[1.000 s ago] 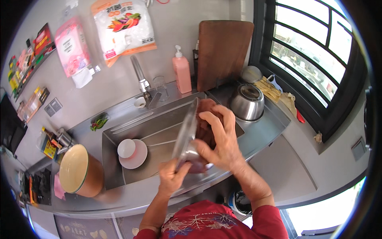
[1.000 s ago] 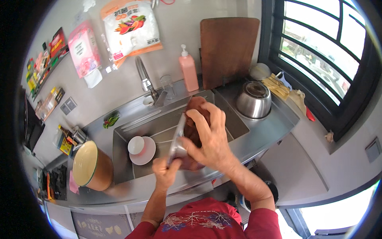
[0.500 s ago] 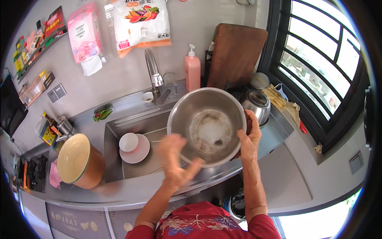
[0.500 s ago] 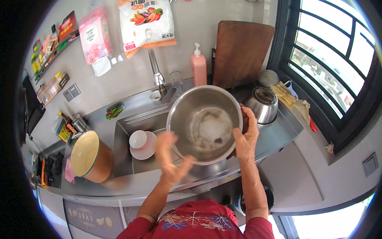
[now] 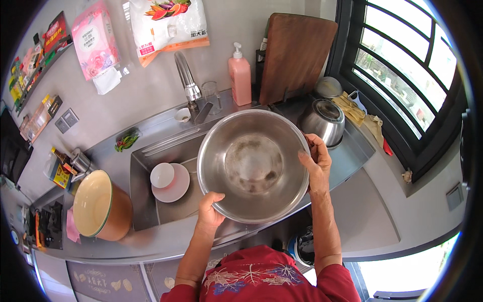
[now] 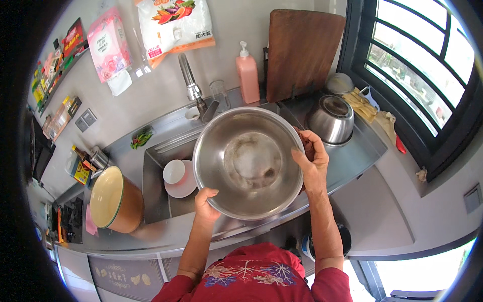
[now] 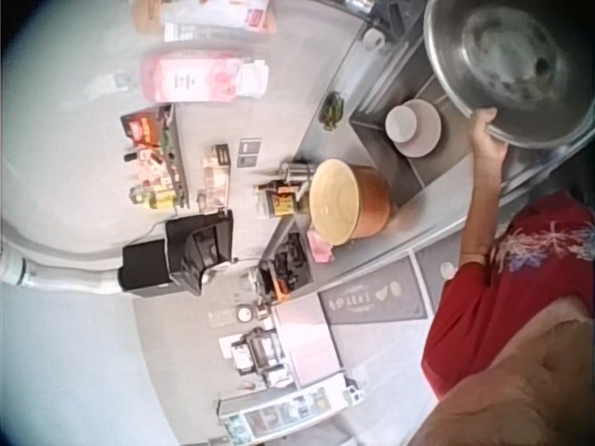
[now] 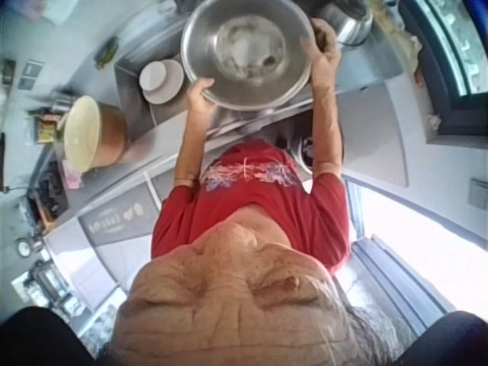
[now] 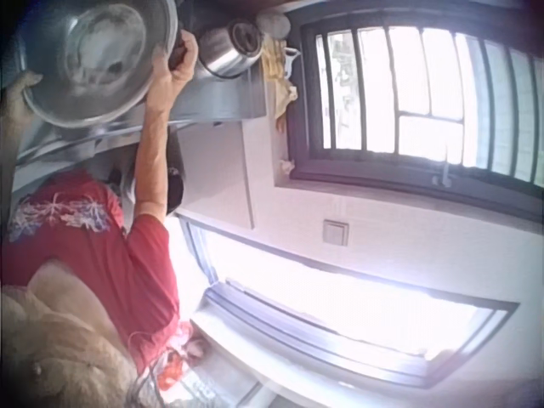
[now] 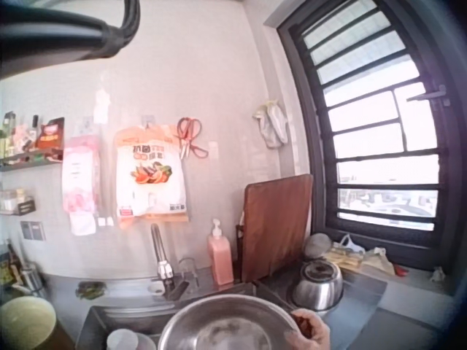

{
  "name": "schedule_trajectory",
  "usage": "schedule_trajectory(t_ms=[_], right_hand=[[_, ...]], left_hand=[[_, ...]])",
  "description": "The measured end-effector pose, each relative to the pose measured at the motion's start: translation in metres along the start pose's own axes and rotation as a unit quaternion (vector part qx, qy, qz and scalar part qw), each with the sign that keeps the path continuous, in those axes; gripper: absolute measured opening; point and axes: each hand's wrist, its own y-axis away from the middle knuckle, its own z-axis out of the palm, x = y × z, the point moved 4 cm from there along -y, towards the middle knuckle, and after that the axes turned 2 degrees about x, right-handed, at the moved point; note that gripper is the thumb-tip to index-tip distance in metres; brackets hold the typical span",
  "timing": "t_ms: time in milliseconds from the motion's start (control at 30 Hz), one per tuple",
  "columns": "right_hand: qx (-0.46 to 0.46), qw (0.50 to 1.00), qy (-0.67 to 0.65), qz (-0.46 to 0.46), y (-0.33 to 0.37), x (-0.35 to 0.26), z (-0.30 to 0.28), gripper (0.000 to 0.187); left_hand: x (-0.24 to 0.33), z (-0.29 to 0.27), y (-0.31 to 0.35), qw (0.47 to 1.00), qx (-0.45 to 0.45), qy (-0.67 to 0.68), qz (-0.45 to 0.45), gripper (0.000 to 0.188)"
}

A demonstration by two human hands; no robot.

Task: The person wipes the exterior of a refrigerator door with a cloth while sitting on the floor, then moves to the kitchen sink area to wipe the countertop and window sill. The person then wipes a plastic bowl, a metal pot, and a metal bowl with the cloth.

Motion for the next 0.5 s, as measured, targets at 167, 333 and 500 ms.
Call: schedule_trajectory(t_ms=[167,333,500], right_hand=[[0.117,0.908,0.324,-0.237,-0.011,-0.026,0.008,0.022],[-0.080,0.718,0.496,-0.482,-0.015,-0.039,0.100,0.027],[-0.203,0.527,0.606,-0.560,-0.041,-0.028,0.100,0.023]], left_hand=[[0.003,0.005,-0.002,0.998,0.035,0.019,0.038,0.029],[0.002,0.016,0.004,0.990,0.117,-0.042,0.070,0.030],[0.013,0.035,0.010,0.983,0.111,-0.060,0.130,0.034]])
